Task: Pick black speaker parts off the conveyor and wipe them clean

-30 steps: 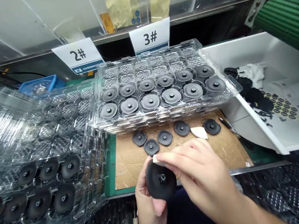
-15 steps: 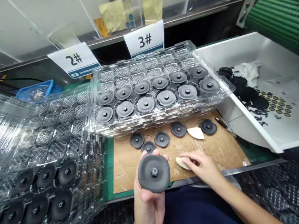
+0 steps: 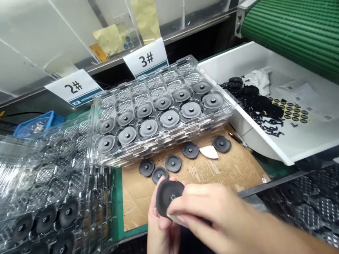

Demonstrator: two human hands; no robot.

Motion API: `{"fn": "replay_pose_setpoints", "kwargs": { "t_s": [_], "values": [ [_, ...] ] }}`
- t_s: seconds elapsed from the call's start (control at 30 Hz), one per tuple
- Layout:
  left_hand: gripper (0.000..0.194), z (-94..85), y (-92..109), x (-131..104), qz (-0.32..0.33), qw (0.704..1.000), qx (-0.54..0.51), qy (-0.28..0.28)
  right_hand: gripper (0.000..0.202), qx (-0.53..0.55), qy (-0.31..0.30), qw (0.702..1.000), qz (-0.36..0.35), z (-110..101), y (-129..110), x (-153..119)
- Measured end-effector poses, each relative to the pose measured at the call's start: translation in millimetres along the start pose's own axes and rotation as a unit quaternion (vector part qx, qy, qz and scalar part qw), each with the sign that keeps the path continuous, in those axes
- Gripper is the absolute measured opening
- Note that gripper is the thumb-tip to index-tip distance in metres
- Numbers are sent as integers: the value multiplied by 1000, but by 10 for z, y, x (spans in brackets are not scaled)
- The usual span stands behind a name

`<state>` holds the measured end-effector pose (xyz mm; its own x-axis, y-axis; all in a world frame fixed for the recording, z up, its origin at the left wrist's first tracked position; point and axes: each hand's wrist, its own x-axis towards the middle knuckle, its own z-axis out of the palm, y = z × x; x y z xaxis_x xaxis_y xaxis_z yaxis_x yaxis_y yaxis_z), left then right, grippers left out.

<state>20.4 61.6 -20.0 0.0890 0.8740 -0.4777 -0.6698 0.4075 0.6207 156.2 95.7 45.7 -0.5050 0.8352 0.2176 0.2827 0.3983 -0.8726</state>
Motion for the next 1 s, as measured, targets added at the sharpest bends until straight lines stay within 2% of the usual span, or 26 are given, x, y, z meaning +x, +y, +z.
{"fn": "replay_pose_setpoints", "kwargs": {
  "t_s": [0.03,0.07,0.17,0.2,0.27,0.33,0.43,0.47,0.53,0.6,0.63,0.67,0.77,0.9,1.0],
  "values": [
    [52,9,-13,1,-4,1000,8,11,20,-13,-19,1000,16,2,25,7],
    [55,26,-27,2,-8,1000,15,19,19,-27,-12,999,20,7,56,13],
    [58,101,-51,4,-25,999,19,17,20,-51,81,995,-9,-2,113,9],
    [56,122,-51,5,-33,999,18,17,20,-39,85,995,-17,-25,114,-11],
    [54,139,-44,11,-51,998,17,17,19,-5,34,999,-7,-111,99,-85],
    [58,122,-42,28,-57,998,16,3,18,-9,-8,999,42,-215,89,-184],
    [67,66,-63,64,-39,999,-5,-38,20,-102,43,989,96,-298,124,-274],
    [63,48,-68,74,-37,998,-21,-50,22,-136,68,985,85,-295,153,-271],
    [45,26,-60,82,-59,995,-53,-65,26,-165,86,982,6,-262,233,-220],
    [36,23,-29,73,-88,990,-72,-84,27,-117,88,987,-65,-226,337,-147],
    [37,26,-8,64,-99,988,-73,-98,26,-76,98,990,-69,-214,393,-121],
    [43,31,14,53,-102,986,-73,-112,25,-36,112,992,-48,-206,450,-111],
    [62,35,65,22,-101,982,-77,-137,19,20,159,982,96,-163,618,-213],
    [61,-7,100,10,-120,977,-100,-146,22,55,173,945,271,49,858,-556],
    [58,-45,121,22,-126,973,-110,-159,26,65,143,937,312,218,995,-742]
  ]
}}
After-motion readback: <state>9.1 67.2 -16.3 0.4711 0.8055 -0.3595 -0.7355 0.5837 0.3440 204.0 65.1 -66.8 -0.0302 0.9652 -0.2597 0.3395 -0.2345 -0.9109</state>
